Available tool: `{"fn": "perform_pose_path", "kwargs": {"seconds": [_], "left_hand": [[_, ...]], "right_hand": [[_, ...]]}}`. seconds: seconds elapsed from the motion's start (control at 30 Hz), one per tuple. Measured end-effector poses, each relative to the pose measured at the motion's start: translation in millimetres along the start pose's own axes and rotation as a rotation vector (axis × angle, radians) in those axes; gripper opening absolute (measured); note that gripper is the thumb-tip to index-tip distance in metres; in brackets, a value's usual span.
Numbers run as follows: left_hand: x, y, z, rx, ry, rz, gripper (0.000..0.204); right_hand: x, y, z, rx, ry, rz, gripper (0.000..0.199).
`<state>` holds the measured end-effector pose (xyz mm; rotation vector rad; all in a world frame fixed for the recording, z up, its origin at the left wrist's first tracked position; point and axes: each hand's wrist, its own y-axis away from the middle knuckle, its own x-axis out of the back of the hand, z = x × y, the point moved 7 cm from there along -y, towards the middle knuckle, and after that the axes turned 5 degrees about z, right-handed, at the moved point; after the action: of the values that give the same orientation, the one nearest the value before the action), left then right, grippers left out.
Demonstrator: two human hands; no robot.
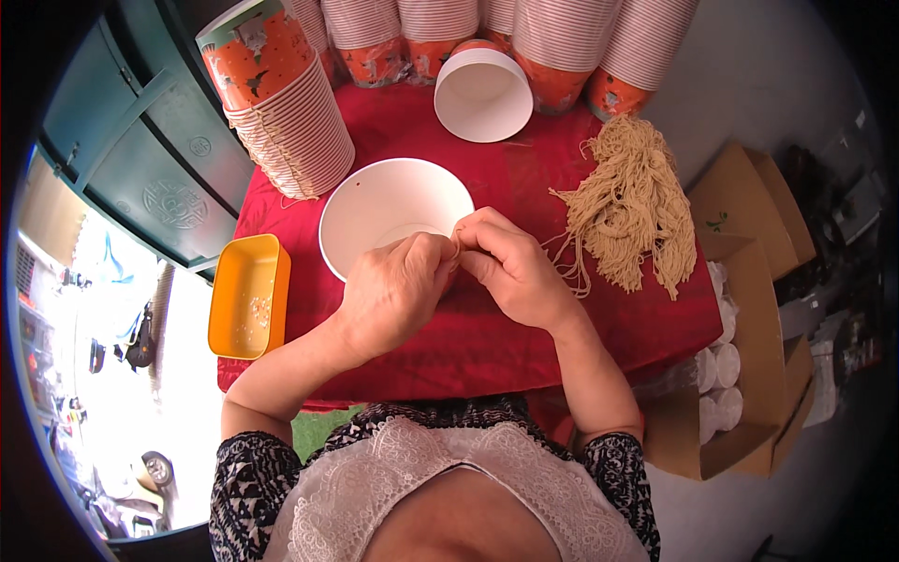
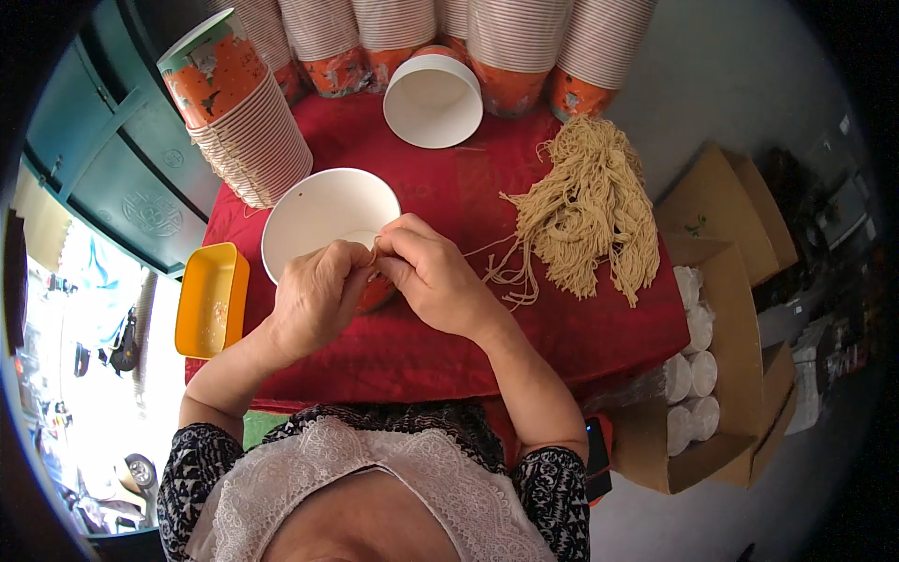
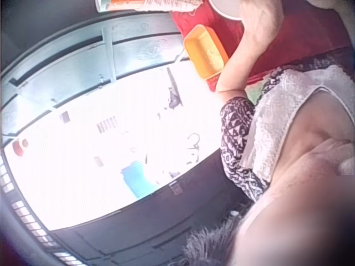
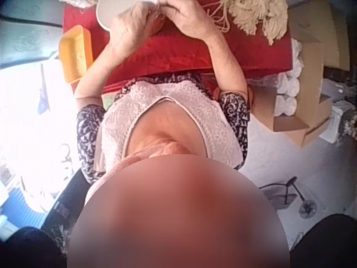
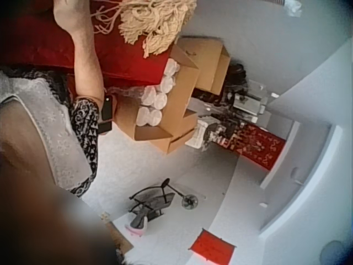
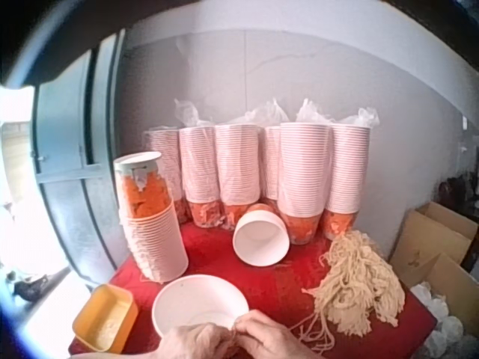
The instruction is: Threading string through pre-punched holes in paper buckets for packaging.
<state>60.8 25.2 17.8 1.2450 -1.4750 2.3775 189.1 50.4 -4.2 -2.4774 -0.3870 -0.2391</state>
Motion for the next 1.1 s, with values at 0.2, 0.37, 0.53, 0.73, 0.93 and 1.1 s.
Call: {"fn": "perform_pose_path", "kwargs": {"seconds": [0.2, 0.37, 0.53, 0.73, 0.93, 1.1], "left_hand": [[4.1, -2.8, -4.7, 0.102, 0.155, -0.043, 0.018], [7.8, -6.8, -10.3, 0.195, 0.294, -0.057, 0.011], [5.6, -5.1, -13.8, 0.246, 0.297, -0.066, 0.007], [2.2, 0.6, -25.2, 0.349, 0.241, -0.032, 0.005], [2.4, 0.0, -28.2, 0.425, 0.268, -0.024, 0.007], [10.7, -5.7, -13.7, 0.252, 0.243, 0.006, 0.014]], "right_hand": [[-0.2, 9.6, -7.8, 0.113, 0.138, 0.168, 0.009], [-6.8, 25.2, -29.3, 0.299, 0.400, 0.332, 0.015], [-12.0, 38.0, -29.0, 0.385, 0.455, 0.367, 0.016], [-19.3, 48.7, -24.2, 0.423, 0.438, 0.310, 0.016], [-16.7, 41.9, -21.5, 0.398, 0.377, 0.321, 0.018], [-12.3, 41.4, -14.9, 0.247, 0.296, 0.456, 0.015]]}}
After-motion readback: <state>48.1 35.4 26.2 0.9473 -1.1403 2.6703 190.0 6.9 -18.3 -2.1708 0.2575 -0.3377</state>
